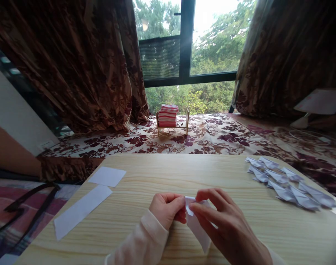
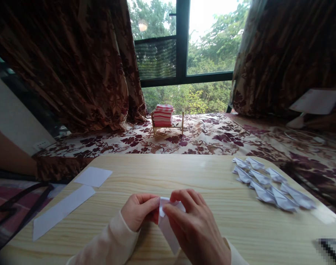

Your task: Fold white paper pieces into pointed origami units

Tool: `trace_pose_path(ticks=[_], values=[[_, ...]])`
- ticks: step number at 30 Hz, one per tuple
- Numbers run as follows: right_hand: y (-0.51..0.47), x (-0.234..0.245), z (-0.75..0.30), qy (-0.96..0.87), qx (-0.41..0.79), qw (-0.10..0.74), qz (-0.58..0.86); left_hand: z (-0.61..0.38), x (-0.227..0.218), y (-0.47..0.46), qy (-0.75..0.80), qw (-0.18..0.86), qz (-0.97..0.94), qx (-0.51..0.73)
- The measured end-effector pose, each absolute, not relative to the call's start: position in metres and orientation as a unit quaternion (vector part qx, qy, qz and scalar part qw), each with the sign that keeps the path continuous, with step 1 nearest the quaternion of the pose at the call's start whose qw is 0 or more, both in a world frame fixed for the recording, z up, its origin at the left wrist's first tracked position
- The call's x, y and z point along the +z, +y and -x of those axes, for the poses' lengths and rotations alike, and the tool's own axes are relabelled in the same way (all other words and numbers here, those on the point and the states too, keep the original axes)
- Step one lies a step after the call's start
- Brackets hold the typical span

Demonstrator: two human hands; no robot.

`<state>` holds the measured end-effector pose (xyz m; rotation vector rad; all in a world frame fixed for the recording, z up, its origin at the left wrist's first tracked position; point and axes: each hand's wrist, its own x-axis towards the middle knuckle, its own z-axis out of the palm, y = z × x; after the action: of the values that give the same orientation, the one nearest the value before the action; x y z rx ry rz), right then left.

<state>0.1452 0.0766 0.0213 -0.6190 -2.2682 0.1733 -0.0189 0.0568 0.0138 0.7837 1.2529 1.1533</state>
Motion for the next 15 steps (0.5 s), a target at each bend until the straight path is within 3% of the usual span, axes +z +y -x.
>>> trace_pose_path(ticks=[15], values=[[0.0771,0.0259,-0.1432,-0.898,0.045,0.374,0.228,0.0179,0.0149,0.0572,0.529,0.598,-0.327,0.506]])
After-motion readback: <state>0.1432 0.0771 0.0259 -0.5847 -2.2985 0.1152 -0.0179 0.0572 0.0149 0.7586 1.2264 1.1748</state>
